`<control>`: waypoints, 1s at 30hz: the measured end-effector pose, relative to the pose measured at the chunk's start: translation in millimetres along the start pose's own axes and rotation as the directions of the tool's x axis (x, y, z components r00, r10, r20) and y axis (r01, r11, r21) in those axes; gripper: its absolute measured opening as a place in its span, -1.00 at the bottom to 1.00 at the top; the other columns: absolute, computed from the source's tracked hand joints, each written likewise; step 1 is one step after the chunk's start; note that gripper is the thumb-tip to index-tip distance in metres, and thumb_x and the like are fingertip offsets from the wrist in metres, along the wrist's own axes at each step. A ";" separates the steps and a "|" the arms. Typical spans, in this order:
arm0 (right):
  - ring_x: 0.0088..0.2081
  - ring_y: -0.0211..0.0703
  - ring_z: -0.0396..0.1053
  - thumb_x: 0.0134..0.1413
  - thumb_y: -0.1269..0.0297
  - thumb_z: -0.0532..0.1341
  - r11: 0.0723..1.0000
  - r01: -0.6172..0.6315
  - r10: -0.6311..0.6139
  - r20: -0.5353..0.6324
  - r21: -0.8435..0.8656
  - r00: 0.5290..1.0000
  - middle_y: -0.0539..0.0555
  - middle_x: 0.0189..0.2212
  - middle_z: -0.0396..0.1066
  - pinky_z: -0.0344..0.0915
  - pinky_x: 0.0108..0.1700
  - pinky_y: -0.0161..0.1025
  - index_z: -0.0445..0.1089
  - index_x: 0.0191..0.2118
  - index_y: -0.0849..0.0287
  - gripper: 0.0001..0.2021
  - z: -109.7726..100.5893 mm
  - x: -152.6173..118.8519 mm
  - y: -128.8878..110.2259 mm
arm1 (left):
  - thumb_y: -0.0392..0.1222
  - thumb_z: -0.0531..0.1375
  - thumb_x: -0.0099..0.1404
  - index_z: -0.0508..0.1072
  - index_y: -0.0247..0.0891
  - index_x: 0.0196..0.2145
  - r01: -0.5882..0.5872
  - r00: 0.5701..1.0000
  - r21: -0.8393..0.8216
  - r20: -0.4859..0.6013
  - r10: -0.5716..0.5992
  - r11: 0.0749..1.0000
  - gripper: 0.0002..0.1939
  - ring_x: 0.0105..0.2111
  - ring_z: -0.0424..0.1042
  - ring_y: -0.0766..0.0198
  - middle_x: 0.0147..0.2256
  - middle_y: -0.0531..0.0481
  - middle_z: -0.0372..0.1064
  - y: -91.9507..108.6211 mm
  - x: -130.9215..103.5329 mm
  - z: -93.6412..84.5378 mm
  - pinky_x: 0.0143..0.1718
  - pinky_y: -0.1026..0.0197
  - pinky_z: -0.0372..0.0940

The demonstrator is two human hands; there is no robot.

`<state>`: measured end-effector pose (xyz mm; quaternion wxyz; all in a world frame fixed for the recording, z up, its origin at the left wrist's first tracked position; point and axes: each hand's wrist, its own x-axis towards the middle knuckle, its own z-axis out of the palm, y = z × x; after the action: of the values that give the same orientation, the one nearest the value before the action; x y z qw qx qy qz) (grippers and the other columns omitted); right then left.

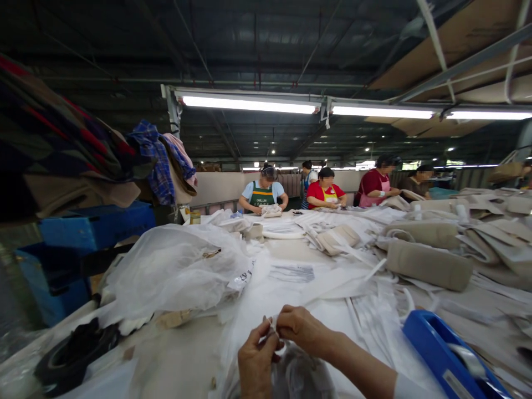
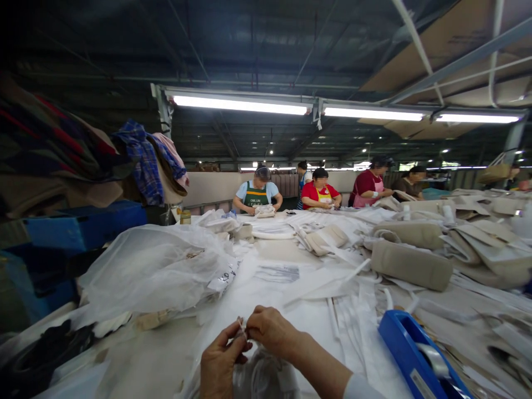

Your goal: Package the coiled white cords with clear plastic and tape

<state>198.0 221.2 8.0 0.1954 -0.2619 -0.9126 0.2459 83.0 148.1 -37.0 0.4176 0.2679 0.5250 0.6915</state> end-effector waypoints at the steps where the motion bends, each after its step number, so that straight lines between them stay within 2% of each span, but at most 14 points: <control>1: -0.37 -0.27 0.29 -0.04 0.51 0.15 1.000 -0.003 0.003 -0.001 -0.003 1.000 0.04 -0.47 0.32 0.17 -0.30 -0.39 0.46 -0.45 0.21 -0.85 0.3 -0.6 1.3 | -0.04 0.32 -0.18 0.47 -0.40 -0.22 -0.015 1.000 0.028 0.026 0.014 0.999 -0.45 -0.51 0.44 0.16 -0.43 -0.08 0.44 -0.1 -0.7 -0.4 -0.57 0.26 0.26; 5: -0.39 -0.26 0.28 -0.13 0.51 0.16 0.999 -0.040 0.040 -0.034 0.004 0.999 0.06 -0.43 0.35 0.17 -0.32 -0.36 0.45 -0.42 0.23 -0.86 2.8 -2.6 5.3 | 0.03 0.26 -0.06 0.49 -0.33 -0.31 -0.096 0.992 0.161 0.092 0.082 0.982 -0.59 -0.53 0.42 0.19 -0.38 -0.10 0.43 -3.4 -2.9 -1.8 -0.55 0.25 0.24; 8: -0.41 -0.26 0.25 -0.19 0.51 0.19 0.997 -0.067 0.070 -0.067 0.048 0.995 0.04 -0.43 0.35 0.15 -0.34 -0.34 0.41 -0.37 0.23 -0.84 5.9 -3.9 6.1 | 0.03 0.20 0.02 0.48 -0.30 -0.40 -0.142 0.990 0.237 0.054 0.133 0.961 -0.68 -0.57 0.37 0.24 -0.44 -0.05 0.42 -8.6 -0.8 -2.7 -0.53 0.25 0.21; 13: -0.46 -0.30 0.23 -0.25 0.40 0.27 0.973 -0.083 0.099 -0.061 0.217 0.993 -0.05 -0.48 0.33 0.15 -0.40 -0.36 0.30 -0.36 0.19 -0.78 9.3 -6.0 5.7 | -0.03 0.18 0.03 0.49 -0.23 -0.43 -0.144 0.989 0.352 0.026 0.144 0.925 -0.77 -0.43 0.37 0.15 -0.49 -0.02 0.40 -12.4 6.0 -6.6 -0.43 0.24 0.21; 16: -0.44 -0.28 0.25 -0.11 0.26 0.21 0.940 -0.108 0.143 -0.085 0.323 0.986 -0.05 -0.49 0.32 0.18 -0.37 -0.33 0.28 -0.32 0.17 -0.82 10.5 -7.5 5.5 | 0.02 0.18 0.03 0.46 -0.22 -0.46 -0.149 0.988 0.337 0.009 0.155 0.930 -0.75 -0.44 0.36 0.16 -0.49 -0.02 0.39 -10.6 5.3 -5.8 -0.43 0.23 0.20; 18: -0.43 -0.26 0.28 0.05 0.15 0.06 0.911 -0.132 0.189 -0.112 0.390 0.976 -0.02 -0.49 0.33 0.23 -0.35 -0.31 0.25 -0.26 0.17 -0.79 12.1 -7.7 6.0 | 0.11 0.17 0.03 0.44 -0.23 -0.47 -0.136 0.990 0.306 -0.003 0.144 0.942 -0.67 -0.49 0.35 0.18 -0.50 -0.03 0.38 -9.3 3.0 -3.1 -0.44 0.22 0.21; 20: -0.45 -0.25 0.31 0.11 0.15 -0.05 0.885 -0.160 0.246 -0.147 0.438 0.958 -0.02 -0.51 0.32 0.26 -0.35 -0.29 0.21 -0.24 0.17 -0.77 14.2 -6.6 7.9 | 0.22 0.17 0.01 0.41 -0.24 -0.48 -0.148 0.984 0.273 -0.051 0.168 0.951 -0.58 -0.52 0.33 0.21 -0.50 -0.03 0.37 -7.9 0.0 -0.2 -0.46 0.22 0.21; 22: -0.48 -0.26 0.32 0.03 0.31 -0.05 0.870 -0.194 0.307 -0.193 0.453 0.932 -0.04 -0.54 0.29 0.27 -0.35 -0.28 0.19 -0.25 0.16 -0.84 16.0 -4.7 11.1 | 0.29 0.15 0.01 0.39 -0.23 -0.47 -0.181 0.964 0.262 -0.143 0.223 0.948 -0.52 -0.55 0.30 0.22 -0.53 0.00 0.34 -5.4 -3.2 0.9 -0.47 0.22 0.20; 25: -0.40 -0.24 0.32 -0.24 0.53 -0.04 0.878 -0.213 0.354 -0.281 0.430 0.892 0.01 -0.43 0.31 0.27 -0.30 -0.27 0.21 -0.26 0.16 -0.67 16.0 -2.6 13.2 | 0.33 0.10 0.05 0.37 -0.20 -0.42 -0.259 0.916 0.284 -0.231 0.329 0.923 -0.50 -0.56 0.29 0.21 -0.54 0.02 0.31 1.8 -8.4 -1.6 -0.46 0.19 0.20; 26: -0.33 -0.23 0.33 -0.32 0.55 -0.03 0.891 -0.191 0.331 -0.305 0.411 0.893 0.04 -0.35 0.33 0.26 -0.28 -0.27 0.24 -0.26 0.15 -0.62 15.2 -2.6 11.8 | 0.31 0.10 0.07 0.37 -0.19 -0.41 -0.321 0.889 0.302 -0.232 0.396 0.898 -0.53 -0.55 0.28 0.21 -0.52 0.01 0.31 4.6 -10.5 -2.8 -0.44 0.18 0.20; 28: -0.19 -0.18 0.30 -0.38 0.57 0.02 0.930 -0.087 0.208 -0.315 0.357 0.926 0.09 -0.21 0.32 0.25 -0.24 -0.28 0.31 -0.24 0.14 -0.56 13.0 -3.7 5.4 | 0.25 0.12 0.11 0.39 -0.16 -0.43 -0.467 0.821 0.338 -0.177 0.542 0.817 -0.60 -0.48 0.31 0.18 -0.45 -0.03 0.33 8.8 -15.2 -3.8 -0.36 0.17 0.22; 30: -0.16 -0.15 0.29 -0.34 0.55 0.11 0.950 0.035 0.055 -0.277 0.309 0.959 0.08 -0.22 0.37 0.24 -0.22 -0.28 0.40 -0.27 0.13 -0.61 11.5 -5.1 -3.0 | 0.15 0.14 0.15 0.43 -0.13 -0.45 -0.565 0.776 0.353 -0.079 0.626 0.746 -0.70 -0.36 0.34 0.13 -0.39 -0.08 0.35 9.8 -20.1 -2.2 -0.24 0.17 0.23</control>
<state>195.3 212.0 -0.8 0.3611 -0.2646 -0.8238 0.3477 88.6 128.8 -27.0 0.0739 0.4158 0.5506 0.7201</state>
